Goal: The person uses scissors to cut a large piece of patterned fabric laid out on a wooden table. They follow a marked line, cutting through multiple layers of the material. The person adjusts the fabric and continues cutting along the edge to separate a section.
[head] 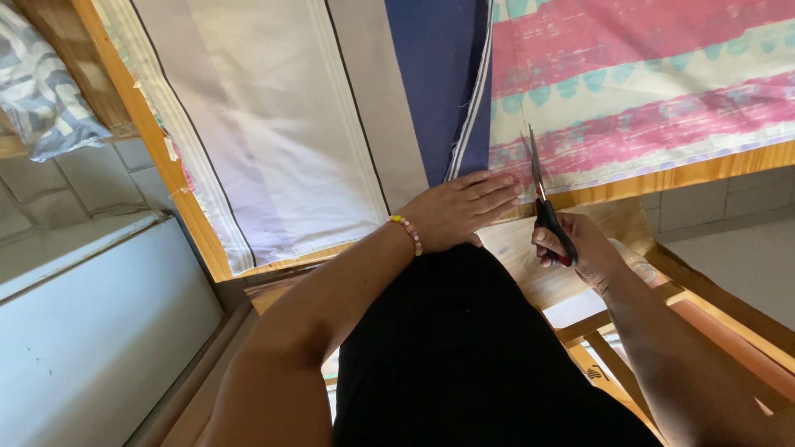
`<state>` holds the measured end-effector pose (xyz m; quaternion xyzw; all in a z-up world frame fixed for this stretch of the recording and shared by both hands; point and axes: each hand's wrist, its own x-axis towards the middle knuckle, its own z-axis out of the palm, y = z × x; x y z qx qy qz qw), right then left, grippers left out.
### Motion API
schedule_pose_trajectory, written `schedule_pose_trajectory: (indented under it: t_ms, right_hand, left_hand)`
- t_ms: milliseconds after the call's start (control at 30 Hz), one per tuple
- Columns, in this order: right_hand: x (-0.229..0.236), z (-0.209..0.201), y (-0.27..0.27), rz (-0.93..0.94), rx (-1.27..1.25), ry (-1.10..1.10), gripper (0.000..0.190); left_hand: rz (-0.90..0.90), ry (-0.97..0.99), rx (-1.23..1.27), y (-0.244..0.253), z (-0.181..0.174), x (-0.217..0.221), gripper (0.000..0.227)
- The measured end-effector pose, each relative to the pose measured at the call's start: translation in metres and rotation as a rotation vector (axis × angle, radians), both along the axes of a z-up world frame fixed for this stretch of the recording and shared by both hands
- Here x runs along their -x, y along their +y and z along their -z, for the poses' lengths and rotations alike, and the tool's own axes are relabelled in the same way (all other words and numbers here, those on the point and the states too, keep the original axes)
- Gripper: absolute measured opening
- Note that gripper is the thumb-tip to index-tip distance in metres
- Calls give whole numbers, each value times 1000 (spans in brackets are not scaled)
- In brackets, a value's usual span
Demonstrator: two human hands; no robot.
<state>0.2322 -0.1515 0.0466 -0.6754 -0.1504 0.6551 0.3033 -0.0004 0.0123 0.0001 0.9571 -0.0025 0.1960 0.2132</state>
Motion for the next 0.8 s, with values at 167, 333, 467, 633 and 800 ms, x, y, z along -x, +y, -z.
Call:
schedule_pose_trajectory:
  t_ms: [167,333,467,633,800]
  right_hand:
    - [-1,6,-3,18,10,-4,39]
    - [-4,6,-5,18,2,-25,36]
    - [-3,5,-5,28,14,-14,37]
    - [-6,2,3,9,-3,21,36]
    - [-5,2,9,23,22,-5,41]
  left_hand:
    - [16,-5,8,1,4,1,87]
    - [31,3,2,-1,14,0,87]
    - [41,9,10,-2,17,2,89]
    - [44,9,11,-2,19,2,88]
    - [35,-3,-3,-3,23,1,87]
